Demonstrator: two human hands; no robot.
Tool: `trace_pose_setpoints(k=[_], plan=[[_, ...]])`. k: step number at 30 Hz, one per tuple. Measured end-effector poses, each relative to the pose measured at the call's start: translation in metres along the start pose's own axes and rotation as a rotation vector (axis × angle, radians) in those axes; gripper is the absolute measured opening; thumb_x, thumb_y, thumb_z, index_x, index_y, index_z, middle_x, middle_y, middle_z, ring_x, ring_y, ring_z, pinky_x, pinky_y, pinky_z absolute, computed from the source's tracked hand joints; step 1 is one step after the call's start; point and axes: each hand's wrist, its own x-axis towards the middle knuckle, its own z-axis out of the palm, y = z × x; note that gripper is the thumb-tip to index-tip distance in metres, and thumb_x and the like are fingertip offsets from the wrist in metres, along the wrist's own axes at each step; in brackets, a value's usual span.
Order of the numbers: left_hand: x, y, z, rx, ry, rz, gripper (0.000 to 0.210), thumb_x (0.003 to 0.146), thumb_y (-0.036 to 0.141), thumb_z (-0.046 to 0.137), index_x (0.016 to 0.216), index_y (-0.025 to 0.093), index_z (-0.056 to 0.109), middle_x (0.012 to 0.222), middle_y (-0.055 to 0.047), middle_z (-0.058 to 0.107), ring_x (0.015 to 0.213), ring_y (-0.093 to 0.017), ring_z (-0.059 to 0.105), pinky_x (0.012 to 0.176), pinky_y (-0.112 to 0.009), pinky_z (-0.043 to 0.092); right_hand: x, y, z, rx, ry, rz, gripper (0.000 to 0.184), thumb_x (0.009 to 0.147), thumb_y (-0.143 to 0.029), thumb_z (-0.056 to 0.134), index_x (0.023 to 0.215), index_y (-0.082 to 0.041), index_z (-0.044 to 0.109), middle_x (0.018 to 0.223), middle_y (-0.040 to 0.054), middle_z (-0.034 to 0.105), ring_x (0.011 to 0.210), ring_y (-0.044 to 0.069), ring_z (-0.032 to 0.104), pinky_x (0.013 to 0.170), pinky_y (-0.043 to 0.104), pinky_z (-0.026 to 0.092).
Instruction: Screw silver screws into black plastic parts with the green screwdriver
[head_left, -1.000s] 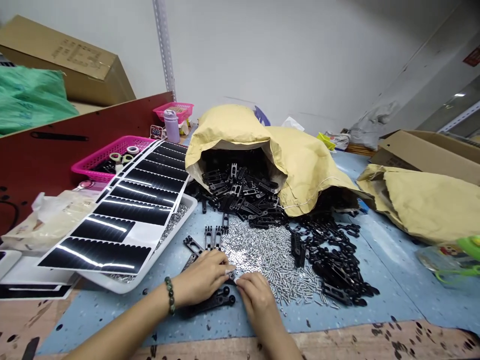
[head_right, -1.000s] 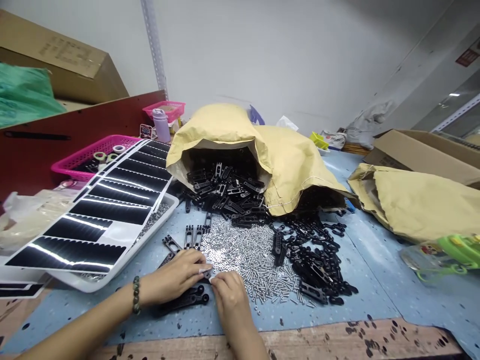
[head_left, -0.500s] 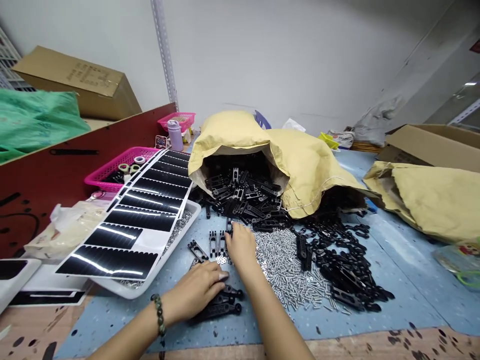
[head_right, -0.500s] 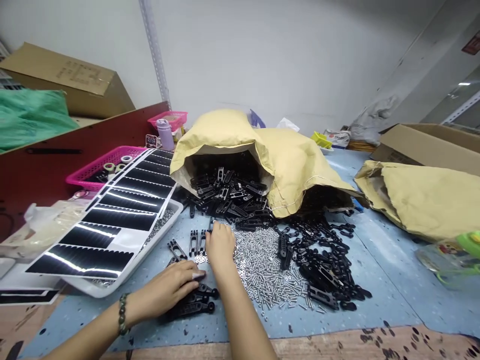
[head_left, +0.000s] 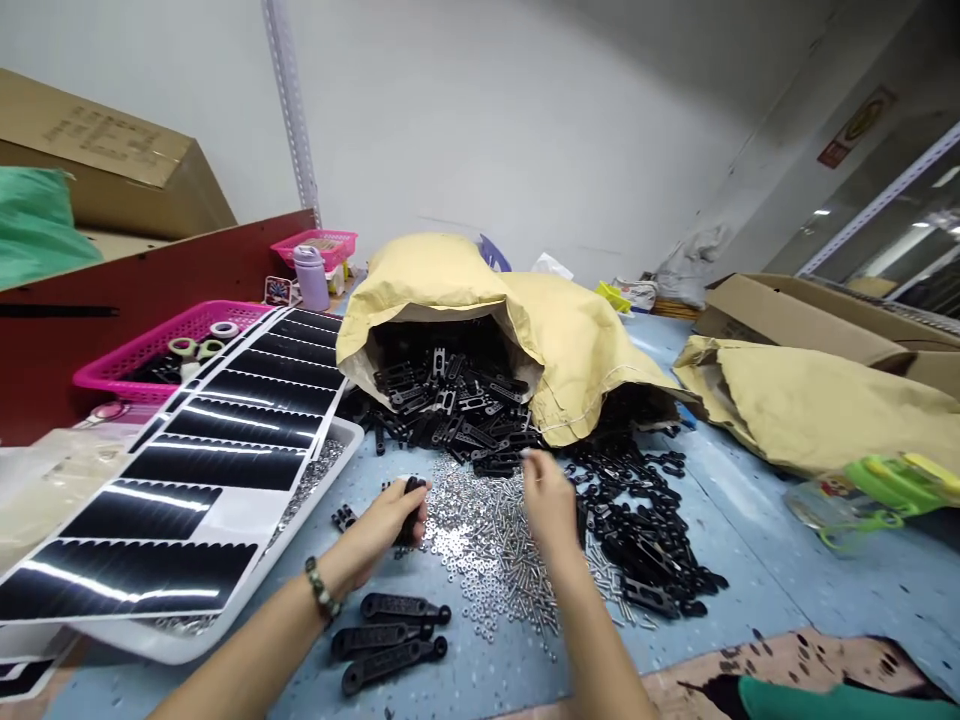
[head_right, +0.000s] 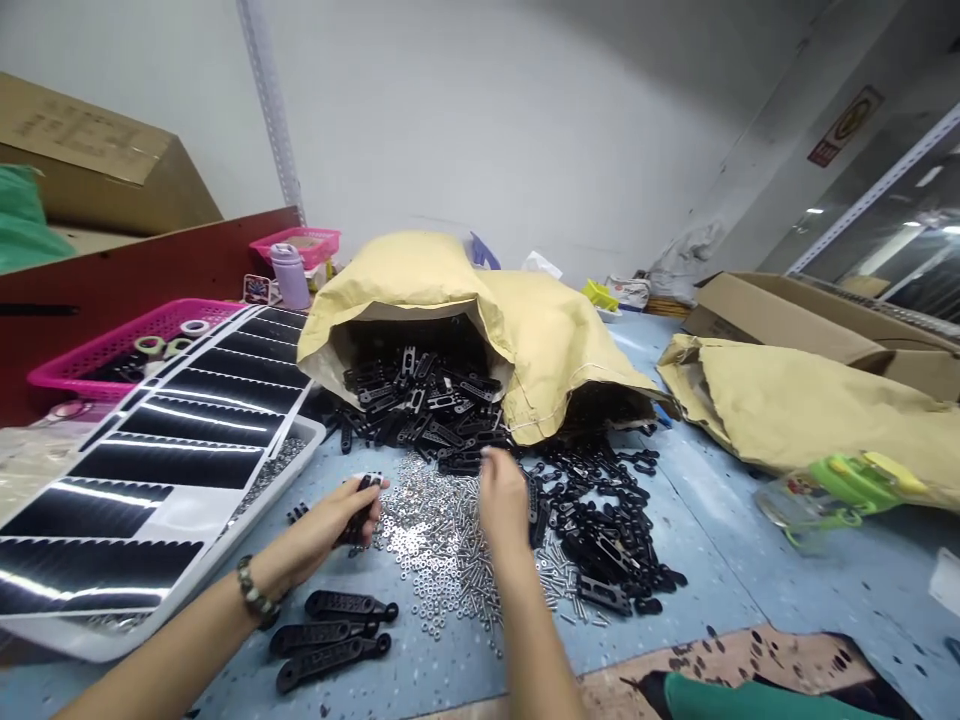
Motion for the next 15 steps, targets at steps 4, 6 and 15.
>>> trace_pose_setpoints(k=[4, 6, 15], plan=[[-0.003, -0.012, -0.007, 0.038, -0.046, -0.059, 0.031, 0.078, 0.052, 0.048, 0.080, 0.020, 0.045, 0.068, 0.001, 0.054, 0.053, -0.013, 0.051, 0.052, -0.028, 0.046, 0.044, 0.055, -0.018, -0.054, -0.004, 0.083, 0.022, 0.072, -0.005, 0.054, 0.086, -0.017, 0.065, 0.089, 0.0123, 0.064, 0.091, 0.027, 0.058, 0.082, 0.037, 0.043], [0.000, -0.016, -0.012, 0.072, -0.023, -0.030, 0.031, 0.080, 0.052, 0.045, 0.082, 0.021, 0.045, 0.070, 0.001, 0.053, 0.056, -0.014, 0.052, 0.054, -0.028, 0.046, 0.050, 0.061, -0.016, -0.020, -0.038, 0.063, 0.019, 0.066, -0.003, 0.058, 0.075, -0.019, 0.064, 0.085, 0.0097, 0.063, 0.090, 0.027, 0.058, 0.082, 0.036, 0.043], [-0.019, -0.002, -0.010, 0.335, -0.064, 0.209, 0.026, 0.090, 0.043, 0.040, 0.099, 0.021, 0.049, 0.082, -0.002, 0.059, 0.072, -0.020, 0.057, 0.068, -0.033, 0.046, -0.025, -0.033, -0.006, 0.589, -0.238, 0.039, 0.032, 0.087, -0.034, 0.053, 0.117, -0.022, 0.054, 0.089, 0.0034, 0.063, 0.079, 0.017, 0.062, 0.068, 0.029, 0.052]])
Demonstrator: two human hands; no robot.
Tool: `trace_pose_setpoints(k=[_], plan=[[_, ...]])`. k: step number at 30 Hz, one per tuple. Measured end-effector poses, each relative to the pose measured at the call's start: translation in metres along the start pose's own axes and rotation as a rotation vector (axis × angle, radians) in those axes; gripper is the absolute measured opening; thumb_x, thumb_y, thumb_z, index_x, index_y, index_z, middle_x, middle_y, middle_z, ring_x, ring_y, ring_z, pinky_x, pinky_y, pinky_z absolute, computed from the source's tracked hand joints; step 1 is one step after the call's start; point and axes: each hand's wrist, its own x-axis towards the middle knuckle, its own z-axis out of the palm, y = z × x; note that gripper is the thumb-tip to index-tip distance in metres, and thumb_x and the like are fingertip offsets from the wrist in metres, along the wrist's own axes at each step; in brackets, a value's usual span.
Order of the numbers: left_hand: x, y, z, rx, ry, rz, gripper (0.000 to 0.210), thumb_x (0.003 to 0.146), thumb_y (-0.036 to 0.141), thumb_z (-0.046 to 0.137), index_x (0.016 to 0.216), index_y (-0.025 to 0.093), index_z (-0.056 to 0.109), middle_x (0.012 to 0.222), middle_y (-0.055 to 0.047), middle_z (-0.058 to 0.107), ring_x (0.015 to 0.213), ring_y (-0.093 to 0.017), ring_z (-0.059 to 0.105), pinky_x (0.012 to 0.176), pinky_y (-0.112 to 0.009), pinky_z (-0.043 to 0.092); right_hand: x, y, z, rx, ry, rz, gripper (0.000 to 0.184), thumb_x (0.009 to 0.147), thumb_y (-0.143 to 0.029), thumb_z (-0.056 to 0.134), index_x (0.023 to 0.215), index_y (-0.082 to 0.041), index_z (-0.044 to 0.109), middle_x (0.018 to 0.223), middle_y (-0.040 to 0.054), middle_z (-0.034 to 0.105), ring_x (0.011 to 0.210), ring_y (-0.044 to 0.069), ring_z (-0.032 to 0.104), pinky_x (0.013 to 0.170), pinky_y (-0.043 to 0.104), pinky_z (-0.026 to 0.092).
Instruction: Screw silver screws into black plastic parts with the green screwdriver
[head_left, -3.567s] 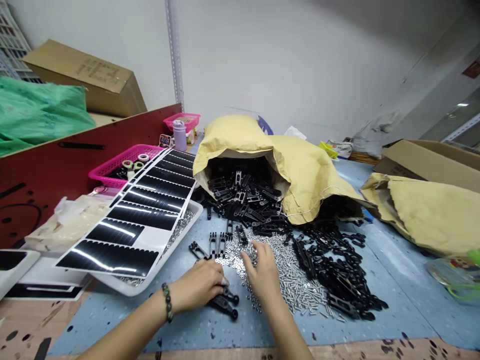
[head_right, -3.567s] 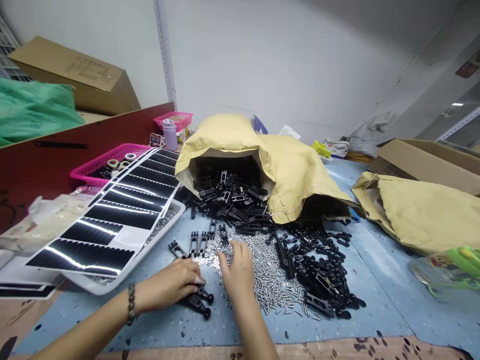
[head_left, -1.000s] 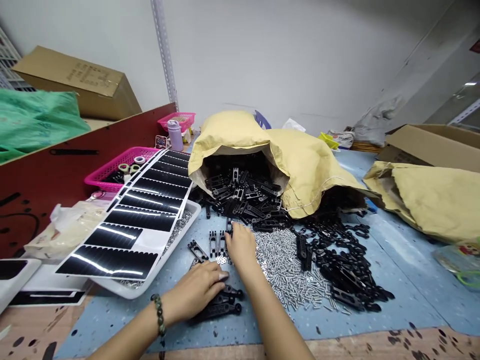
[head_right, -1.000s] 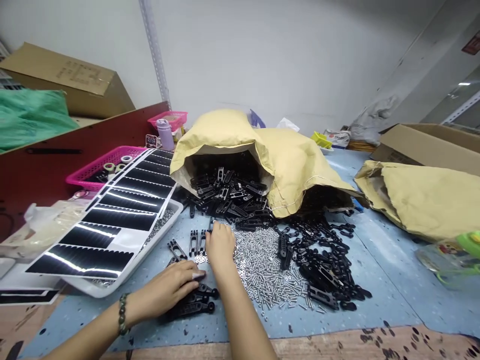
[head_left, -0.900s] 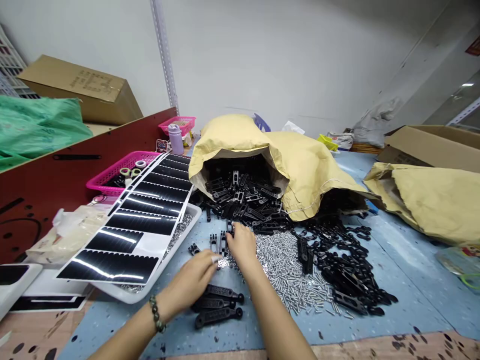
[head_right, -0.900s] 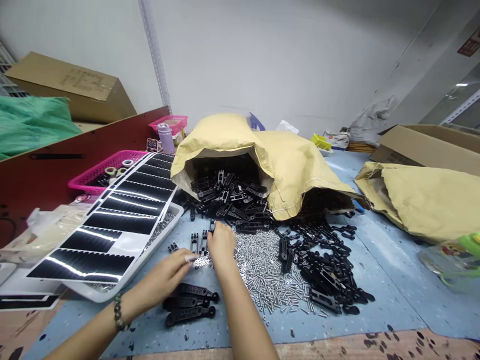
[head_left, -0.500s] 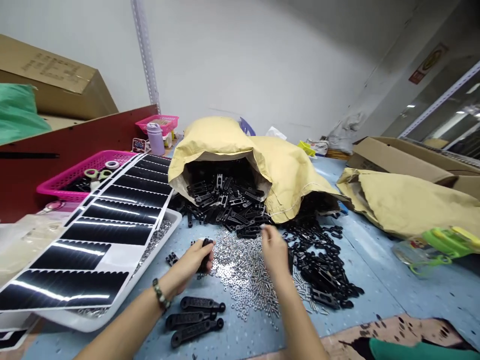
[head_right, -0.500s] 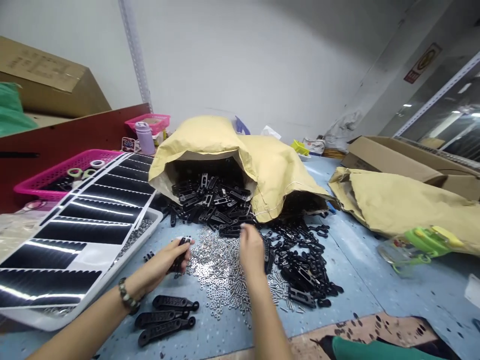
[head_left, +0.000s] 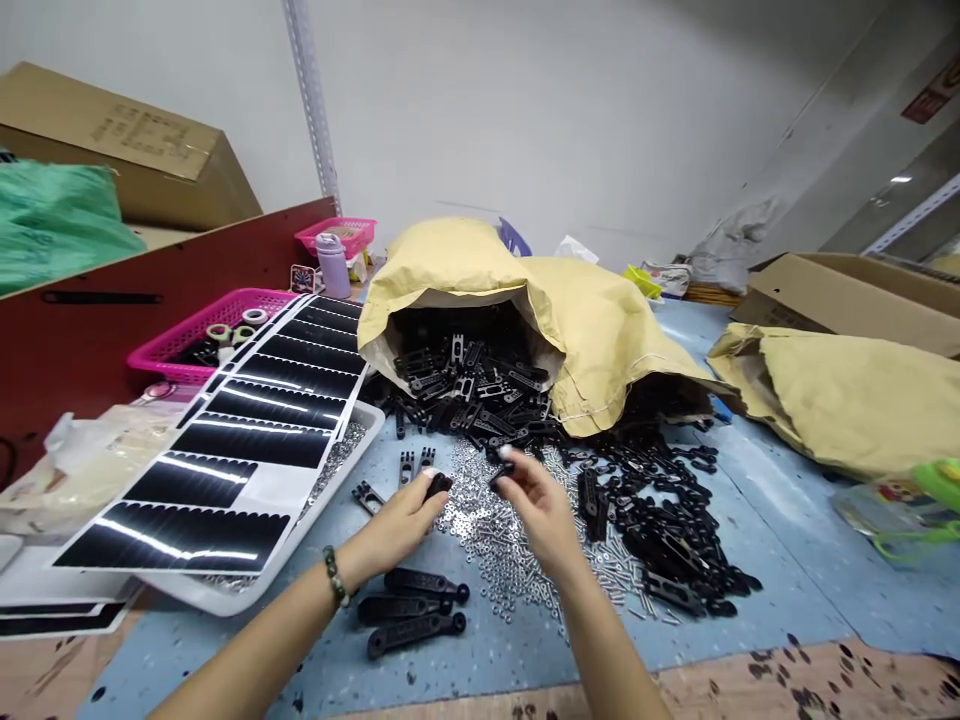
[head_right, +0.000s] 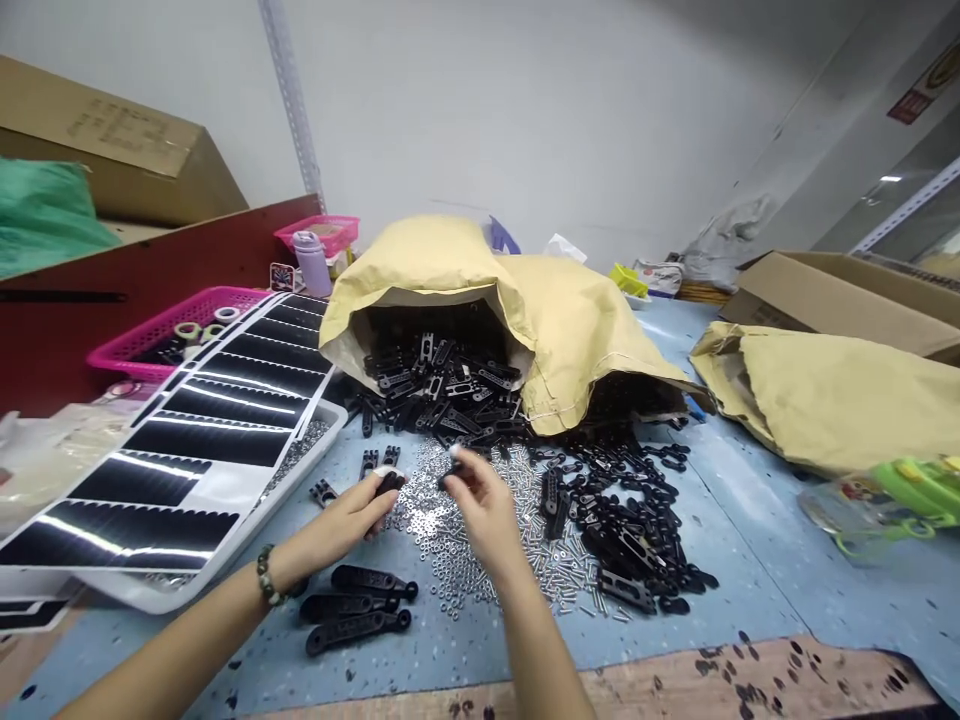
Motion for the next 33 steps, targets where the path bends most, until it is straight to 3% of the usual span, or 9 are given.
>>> trace_pose_setpoints(k=[3, 7, 13, 16, 19, 22, 27, 30, 33], plan=[[-0.009, 0.009, 0.003, 0.088, -0.003, 0.118, 0.023, 0.091, 0.039, 0.043, 0.107, 0.023, 0.049, 0.102, -0.004, 0.060, 0.094, -0.022, 0.056, 0.084, -0.034, 0.042, -0.014, -0.017, 0.030, 0.316, -0.071, 0.049, 0.019, 0.079, -0.032, 0.063, 0.094, -0.020, 0.061, 0.078, 0.0008, 0.062, 0.070, 0.015, 0.059, 0.064, 0.027, 0.049], [-0.018, 0.010, -0.001, 0.214, 0.030, 0.189, 0.024, 0.092, 0.041, 0.043, 0.104, 0.022, 0.052, 0.096, -0.005, 0.060, 0.088, -0.024, 0.056, 0.078, -0.035, 0.041, -0.017, -0.024, 0.046, 0.304, -0.086, 0.067, 0.014, 0.077, -0.031, 0.065, 0.081, -0.019, 0.059, 0.067, -0.0027, 0.057, 0.059, 0.012, 0.052, 0.055, 0.023, 0.043], [-0.027, 0.003, -0.009, 0.310, 0.033, 0.158, 0.023, 0.091, 0.041, 0.041, 0.083, 0.023, 0.054, 0.080, -0.002, 0.061, 0.075, -0.022, 0.058, 0.068, -0.031, 0.038, -0.025, -0.020, 0.048, 0.115, -0.165, 0.020, 0.018, 0.087, -0.036, 0.054, 0.086, -0.019, 0.056, 0.068, -0.0016, 0.058, 0.059, 0.013, 0.056, 0.054, 0.023, 0.045], [-0.028, -0.008, -0.013, 0.309, 0.061, 0.043, 0.025, 0.092, 0.041, 0.038, 0.079, 0.023, 0.049, 0.069, -0.001, 0.061, 0.065, -0.021, 0.059, 0.060, -0.029, 0.038, -0.031, -0.013, 0.052, 0.000, -0.160, -0.025, 0.016, 0.092, -0.029, 0.047, 0.097, -0.019, 0.058, 0.086, 0.0034, 0.062, 0.078, 0.018, 0.059, 0.070, 0.030, 0.048], [-0.027, -0.021, -0.019, 0.329, 0.106, -0.068, 0.020, 0.089, 0.039, 0.042, 0.078, 0.023, 0.046, 0.064, -0.001, 0.059, 0.063, -0.024, 0.059, 0.056, -0.030, 0.037, -0.034, -0.005, 0.063, -0.319, -0.216, -0.184, 0.013, 0.089, -0.018, 0.052, 0.096, -0.022, 0.062, 0.097, 0.0059, 0.060, 0.093, 0.021, 0.055, 0.082, 0.034, 0.045], [-0.026, -0.028, -0.027, 0.357, 0.154, -0.115, 0.016, 0.085, 0.035, 0.045, 0.075, 0.023, 0.045, 0.066, -0.003, 0.058, 0.069, -0.027, 0.059, 0.061, -0.034, 0.038, -0.031, 0.000, 0.076, -0.551, -0.286, -0.284, 0.012, 0.085, -0.013, 0.058, 0.088, -0.023, 0.065, 0.091, 0.0057, 0.060, 0.090, 0.023, 0.053, 0.079, 0.036, 0.045], [-0.029, -0.027, -0.030, 0.300, 0.167, -0.063, 0.014, 0.087, 0.031, 0.042, 0.081, 0.022, 0.050, 0.083, -0.006, 0.062, 0.082, -0.026, 0.060, 0.073, -0.036, 0.044, -0.027, 0.004, 0.077, -0.616, -0.325, -0.300, 0.011, 0.081, -0.014, 0.065, 0.073, -0.022, 0.062, 0.081, 0.0031, 0.060, 0.083, 0.023, 0.053, 0.075, 0.035, 0.044], [-0.029, -0.030, -0.025, 0.268, 0.154, -0.002, 0.014, 0.085, 0.029, 0.045, 0.088, 0.022, 0.057, 0.095, -0.006, 0.063, 0.093, -0.024, 0.059, 0.084, -0.036, 0.044, -0.029, 0.006, 0.071, -0.628, -0.303, -0.293, 0.006, 0.081, -0.017, 0.067, 0.080, -0.021, 0.062, 0.086, 0.0041, 0.060, 0.085, 0.023, 0.053, 0.076, 0.036, 0.044], [-0.027, -0.037, -0.022, 0.262, 0.167, 0.020, 0.017, 0.085, 0.027, 0.047, 0.092, 0.021, 0.061, 0.099, -0.007, 0.063, 0.096, -0.025, 0.058, 0.087, -0.039, 0.044, -0.029, 0.008, 0.069, -0.637, -0.300, -0.331, 0.017, 0.081, -0.016, 0.066, 0.096, -0.023, 0.062, 0.094, 0.0045, 0.060, 0.090, 0.022, 0.053, 0.079, 0.035, 0.044]])
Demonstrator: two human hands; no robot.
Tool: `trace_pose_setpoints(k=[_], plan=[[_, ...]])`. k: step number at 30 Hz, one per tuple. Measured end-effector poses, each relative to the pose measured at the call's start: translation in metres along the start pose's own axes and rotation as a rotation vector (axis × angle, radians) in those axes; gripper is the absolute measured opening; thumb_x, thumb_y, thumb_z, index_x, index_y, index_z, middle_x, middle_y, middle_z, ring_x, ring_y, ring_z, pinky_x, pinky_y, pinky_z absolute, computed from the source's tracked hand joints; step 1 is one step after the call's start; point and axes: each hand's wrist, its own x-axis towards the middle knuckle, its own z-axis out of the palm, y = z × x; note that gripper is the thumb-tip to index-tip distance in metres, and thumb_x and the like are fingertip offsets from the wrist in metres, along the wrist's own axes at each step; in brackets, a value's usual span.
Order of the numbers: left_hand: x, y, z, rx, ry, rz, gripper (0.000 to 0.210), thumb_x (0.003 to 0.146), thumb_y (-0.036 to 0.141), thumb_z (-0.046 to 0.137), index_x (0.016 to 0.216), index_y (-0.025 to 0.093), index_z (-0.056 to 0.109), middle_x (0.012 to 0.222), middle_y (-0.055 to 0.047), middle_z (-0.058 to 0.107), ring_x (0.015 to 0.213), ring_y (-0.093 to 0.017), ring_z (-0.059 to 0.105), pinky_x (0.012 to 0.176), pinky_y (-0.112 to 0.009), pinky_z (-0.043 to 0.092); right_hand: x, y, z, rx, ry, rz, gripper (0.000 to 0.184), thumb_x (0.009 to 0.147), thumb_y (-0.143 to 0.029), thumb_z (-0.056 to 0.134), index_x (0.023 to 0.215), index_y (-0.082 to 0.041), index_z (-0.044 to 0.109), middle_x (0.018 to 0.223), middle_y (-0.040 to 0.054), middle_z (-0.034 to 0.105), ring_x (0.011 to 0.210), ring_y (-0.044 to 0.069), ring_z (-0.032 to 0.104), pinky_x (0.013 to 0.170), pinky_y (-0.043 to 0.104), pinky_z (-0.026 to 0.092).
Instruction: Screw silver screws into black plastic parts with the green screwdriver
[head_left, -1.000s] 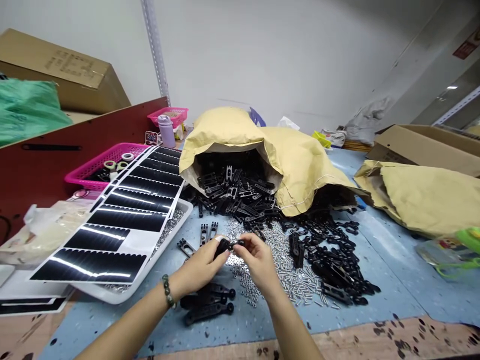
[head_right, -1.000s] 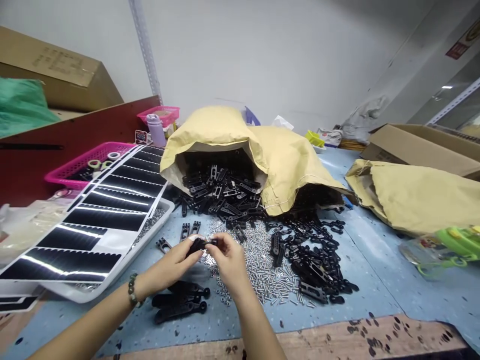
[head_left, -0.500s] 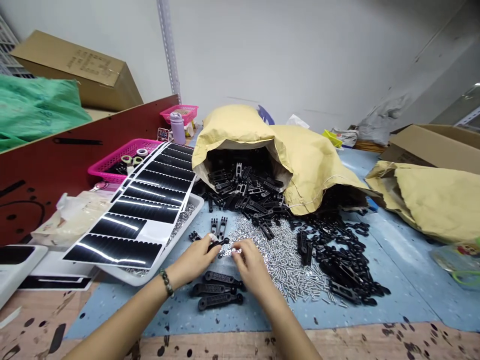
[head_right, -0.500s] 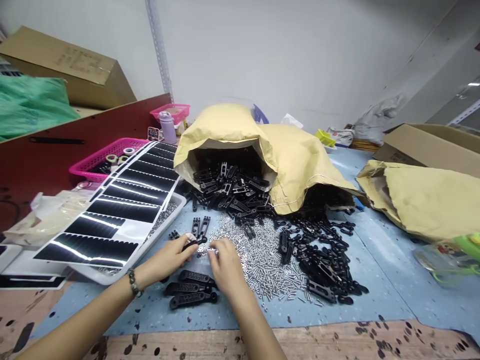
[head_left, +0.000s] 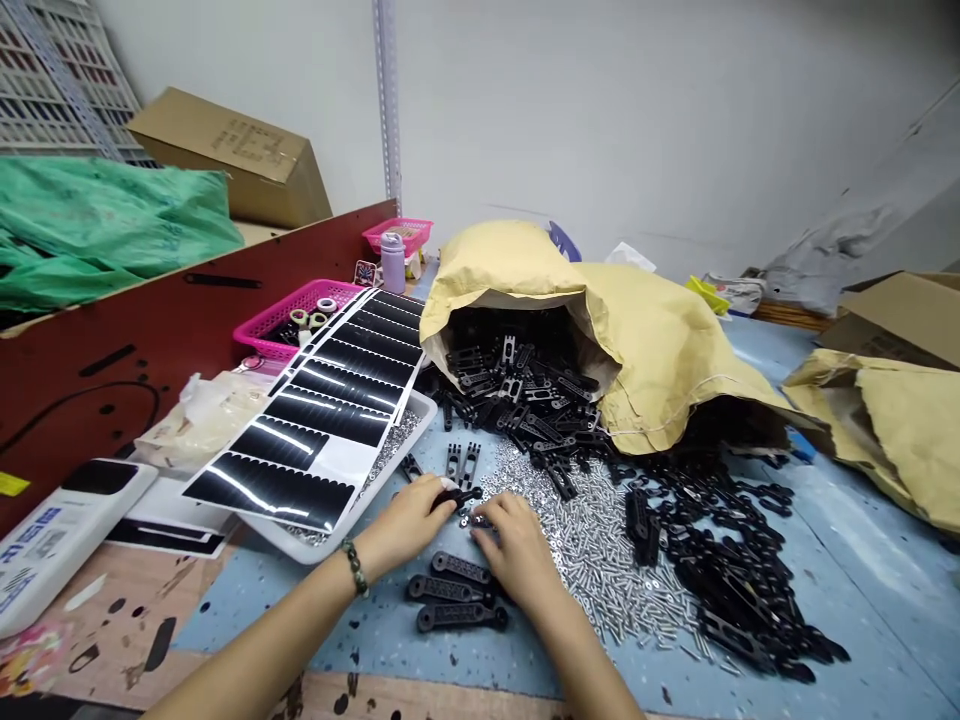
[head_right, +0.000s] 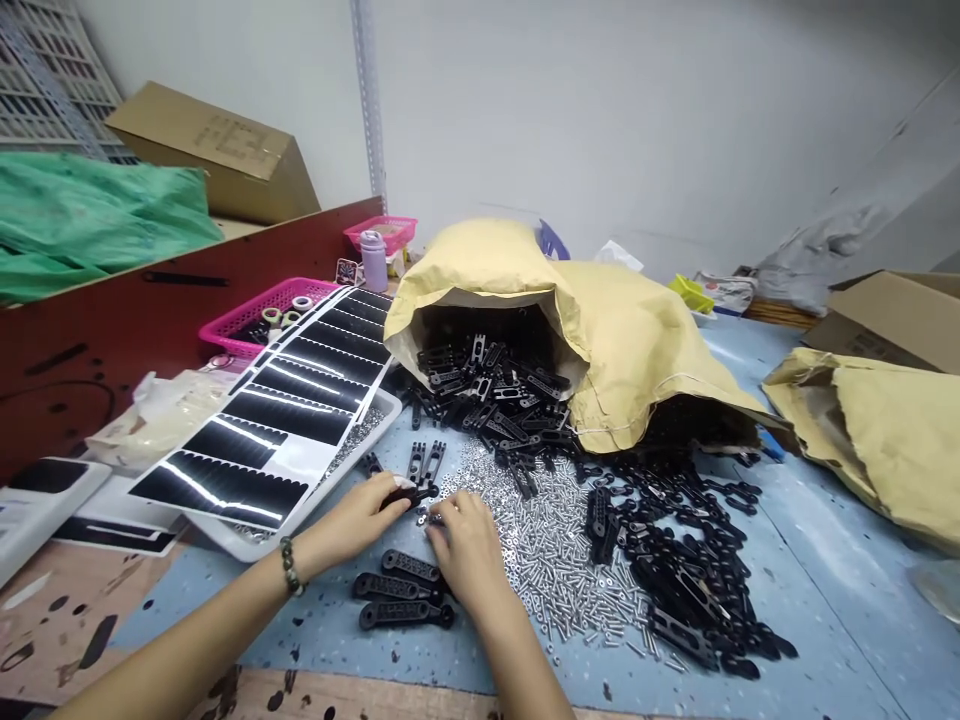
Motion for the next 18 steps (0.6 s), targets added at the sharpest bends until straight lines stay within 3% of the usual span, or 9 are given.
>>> trace_pose_setpoints(k=[5, 13, 18], plan=[[-0.003, -0.011, -0.001, 0.001, 0.050, -0.025, 0.019, 0.087, 0.027, 0.046, 0.097, 0.021, 0.062, 0.099, -0.008, 0.064, 0.097, -0.026, 0.058, 0.088, -0.041, 0.044, 0.004, 0.001, 0.002, -0.063, 0.018, -0.012, 0.009, 0.084, -0.015, 0.061, 0.088, -0.023, 0.065, 0.087, 0.0050, 0.060, 0.084, 0.024, 0.051, 0.075, 0.038, 0.043], [-0.009, -0.008, 0.000, 0.020, 0.015, 0.007, 0.024, 0.089, 0.025, 0.046, 0.107, 0.021, 0.061, 0.108, -0.007, 0.063, 0.102, -0.025, 0.057, 0.092, -0.040, 0.043, 0.003, -0.003, -0.001, 0.096, -0.036, -0.067, 0.014, 0.085, -0.013, 0.058, 0.087, -0.024, 0.066, 0.087, 0.0041, 0.059, 0.086, 0.022, 0.053, 0.075, 0.035, 0.046], [-0.008, 0.000, 0.007, 0.042, -0.058, 0.091, 0.022, 0.089, 0.022, 0.049, 0.104, 0.024, 0.064, 0.101, -0.004, 0.064, 0.100, -0.023, 0.056, 0.091, -0.038, 0.043, -0.013, 0.010, -0.013, 0.309, 0.112, 0.029, 0.020, 0.087, -0.012, 0.049, 0.102, -0.022, 0.059, 0.098, 0.0069, 0.059, 0.093, 0.022, 0.056, 0.081, 0.037, 0.048]])
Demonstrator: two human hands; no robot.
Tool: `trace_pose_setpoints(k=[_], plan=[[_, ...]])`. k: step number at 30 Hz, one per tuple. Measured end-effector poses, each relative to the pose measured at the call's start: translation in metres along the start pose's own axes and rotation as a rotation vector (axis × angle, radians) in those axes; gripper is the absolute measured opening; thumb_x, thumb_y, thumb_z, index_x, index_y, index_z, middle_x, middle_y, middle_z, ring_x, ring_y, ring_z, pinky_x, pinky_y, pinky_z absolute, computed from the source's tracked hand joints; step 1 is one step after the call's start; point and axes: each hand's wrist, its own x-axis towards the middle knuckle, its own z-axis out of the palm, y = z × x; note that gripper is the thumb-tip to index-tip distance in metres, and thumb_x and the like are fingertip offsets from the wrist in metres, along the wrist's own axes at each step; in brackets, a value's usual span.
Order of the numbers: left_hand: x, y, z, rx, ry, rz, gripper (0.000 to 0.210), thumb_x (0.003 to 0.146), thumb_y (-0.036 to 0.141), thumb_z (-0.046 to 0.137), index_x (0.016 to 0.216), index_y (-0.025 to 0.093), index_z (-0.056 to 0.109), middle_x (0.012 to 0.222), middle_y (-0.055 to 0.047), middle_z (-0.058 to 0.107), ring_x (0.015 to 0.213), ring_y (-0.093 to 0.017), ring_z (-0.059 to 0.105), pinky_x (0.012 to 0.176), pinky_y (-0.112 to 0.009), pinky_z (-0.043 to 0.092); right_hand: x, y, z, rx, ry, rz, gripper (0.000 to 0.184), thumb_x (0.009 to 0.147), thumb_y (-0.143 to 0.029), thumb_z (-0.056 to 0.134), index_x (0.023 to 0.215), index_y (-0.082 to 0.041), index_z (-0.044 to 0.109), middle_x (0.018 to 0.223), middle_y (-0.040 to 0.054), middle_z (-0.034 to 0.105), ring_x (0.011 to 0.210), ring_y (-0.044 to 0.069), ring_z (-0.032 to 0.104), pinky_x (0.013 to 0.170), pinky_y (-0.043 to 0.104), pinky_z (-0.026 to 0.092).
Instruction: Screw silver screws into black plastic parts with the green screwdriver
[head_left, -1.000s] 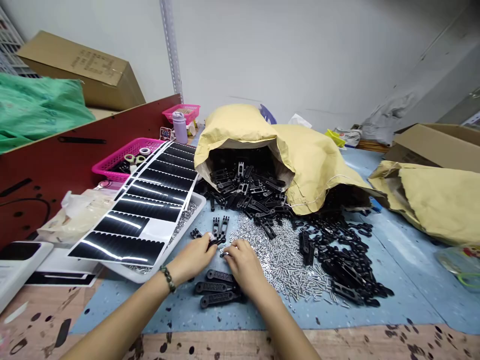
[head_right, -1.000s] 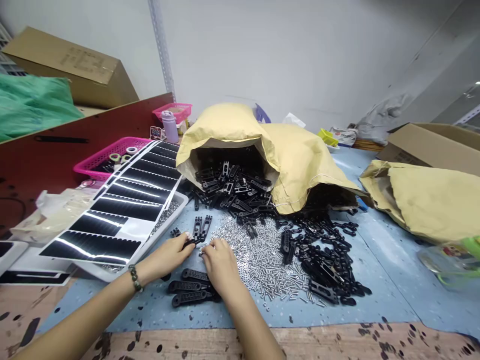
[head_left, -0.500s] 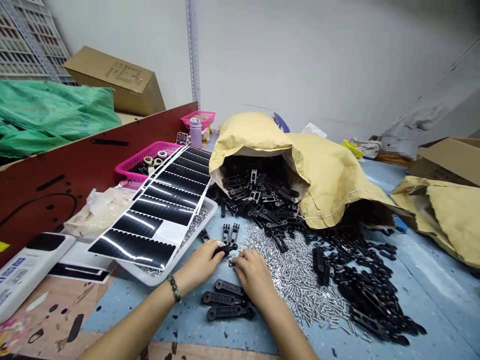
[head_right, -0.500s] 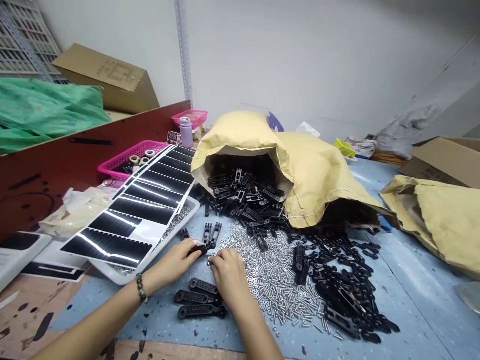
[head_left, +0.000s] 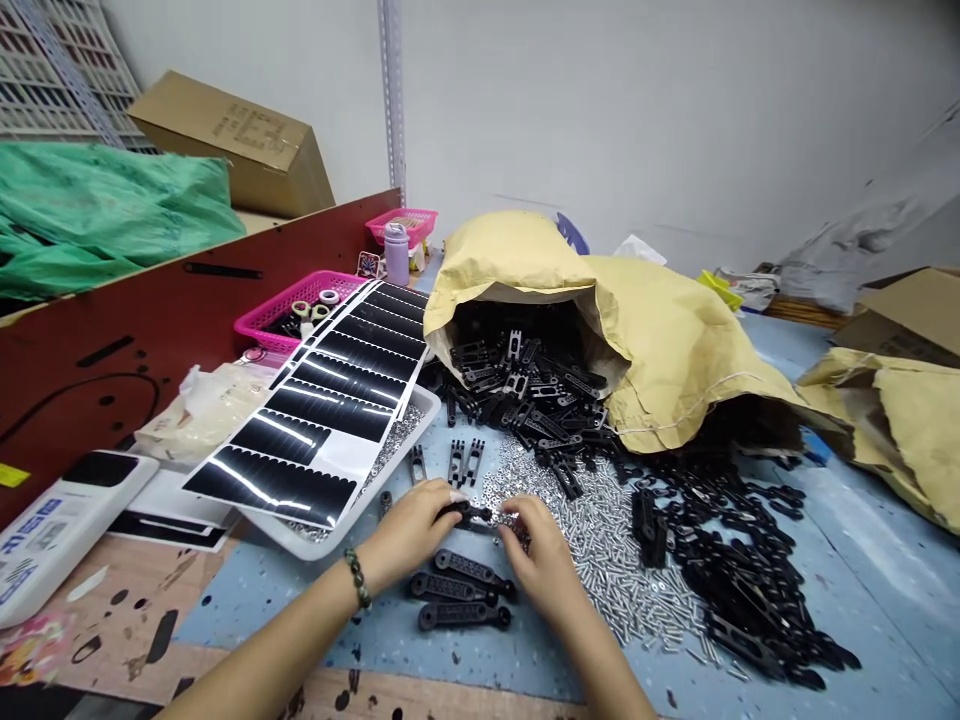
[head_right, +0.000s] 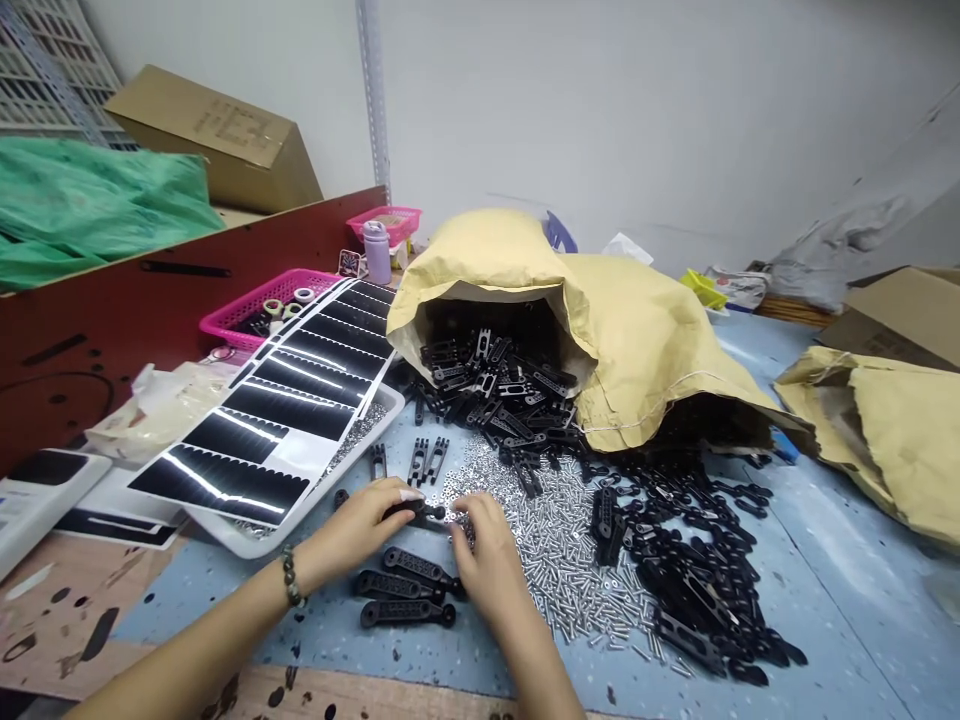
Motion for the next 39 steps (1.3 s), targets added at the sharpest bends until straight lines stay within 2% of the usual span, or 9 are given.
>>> trace_pose_setpoints(k=[2, 4, 9, 16, 23, 30, 33, 36, 39], plan=[[0.001, 0.002, 0.004, 0.021, -0.037, 0.045, 0.022, 0.088, 0.019, 0.050, 0.102, 0.024, 0.066, 0.098, -0.003, 0.064, 0.099, -0.023, 0.055, 0.090, -0.037, 0.043, -0.005, 0.002, -0.002, -0.006, 0.002, -0.010, 0.022, 0.087, -0.013, 0.050, 0.106, -0.022, 0.058, 0.101, 0.0071, 0.061, 0.095, 0.023, 0.057, 0.083, 0.039, 0.048], [0.001, 0.001, 0.006, 0.049, -0.064, 0.080, 0.023, 0.088, 0.017, 0.049, 0.101, 0.024, 0.067, 0.097, -0.004, 0.062, 0.098, -0.023, 0.053, 0.089, -0.037, 0.043, -0.007, 0.004, 0.002, -0.051, -0.058, -0.058, 0.022, 0.087, -0.012, 0.053, 0.104, -0.024, 0.060, 0.098, 0.0057, 0.064, 0.094, 0.023, 0.057, 0.083, 0.040, 0.048], [-0.004, -0.003, 0.000, 0.114, -0.109, 0.132, 0.029, 0.092, 0.020, 0.045, 0.113, 0.026, 0.063, 0.104, -0.006, 0.058, 0.101, -0.024, 0.049, 0.090, -0.038, 0.041, -0.006, 0.005, 0.013, -0.135, -0.090, -0.134, 0.020, 0.089, -0.011, 0.052, 0.101, -0.021, 0.064, 0.094, 0.0065, 0.065, 0.088, 0.023, 0.056, 0.079, 0.039, 0.048], [-0.003, 0.001, -0.003, 0.133, -0.170, 0.121, 0.030, 0.092, 0.016, 0.042, 0.108, 0.026, 0.066, 0.095, -0.004, 0.060, 0.093, -0.022, 0.055, 0.082, -0.033, 0.045, -0.009, 0.003, 0.004, -0.123, -0.162, -0.126, 0.019, 0.089, -0.011, 0.054, 0.100, -0.022, 0.064, 0.092, 0.0051, 0.064, 0.088, 0.022, 0.056, 0.080, 0.037, 0.048], [0.005, -0.001, -0.009, 0.119, -0.198, 0.127, 0.028, 0.093, 0.017, 0.045, 0.109, 0.023, 0.066, 0.104, -0.005, 0.062, 0.100, -0.021, 0.055, 0.089, -0.033, 0.043, -0.011, 0.000, 0.009, -0.097, -0.104, -0.132, 0.019, 0.090, -0.012, 0.052, 0.102, -0.021, 0.063, 0.093, 0.0063, 0.064, 0.089, 0.021, 0.056, 0.079, 0.036, 0.049], [0.003, 0.000, -0.011, 0.117, -0.238, 0.125, 0.028, 0.092, 0.017, 0.047, 0.109, 0.025, 0.067, 0.102, -0.004, 0.064, 0.100, -0.022, 0.054, 0.088, -0.034, 0.044, -0.017, 0.002, 0.003, -0.101, -0.175, -0.117, 0.017, 0.088, -0.012, 0.054, 0.098, -0.021, 0.064, 0.091, 0.0060, 0.064, 0.088, 0.022, 0.057, 0.079, 0.036, 0.049], [0.003, 0.002, -0.009, 0.118, -0.234, 0.123, 0.025, 0.090, 0.015, 0.051, 0.104, 0.024, 0.069, 0.100, -0.005, 0.066, 0.099, -0.023, 0.055, 0.089, -0.036, 0.044, 0.000, -0.003, -0.002, -0.125, -0.185, -0.025, 0.011, 0.087, -0.017, 0.057, 0.092, -0.023, 0.065, 0.093, 0.0039, 0.064, 0.089, 0.019, 0.059, 0.079, 0.031, 0.048], [-0.001, 0.006, -0.006, 0.115, -0.250, 0.141, 0.023, 0.086, 0.014, 0.055, 0.099, 0.024, 0.070, 0.095, -0.003, 0.068, 0.095, -0.021, 0.058, 0.090, -0.035, 0.044, 0.033, -0.011, 0.005, -0.241, -0.043, 0.108, 0.011, 0.090, -0.024, 0.053, 0.096, -0.020, 0.061, 0.095, 0.0058, 0.063, 0.091, 0.019, 0.059, 0.080, 0.030, 0.046], [-0.009, 0.011, -0.006, 0.115, -0.253, 0.148, 0.020, 0.085, 0.016, 0.056, 0.096, 0.026, 0.070, 0.091, 0.000, 0.069, 0.091, -0.019, 0.061, 0.086, -0.031, 0.047, 0.066, -0.011, 0.022, -0.332, 0.048, 0.192, 0.015, 0.088, -0.026, 0.055, 0.099, -0.016, 0.059, 0.091, 0.0102, 0.065, 0.091, 0.026, 0.057, 0.080, 0.036, 0.042]])
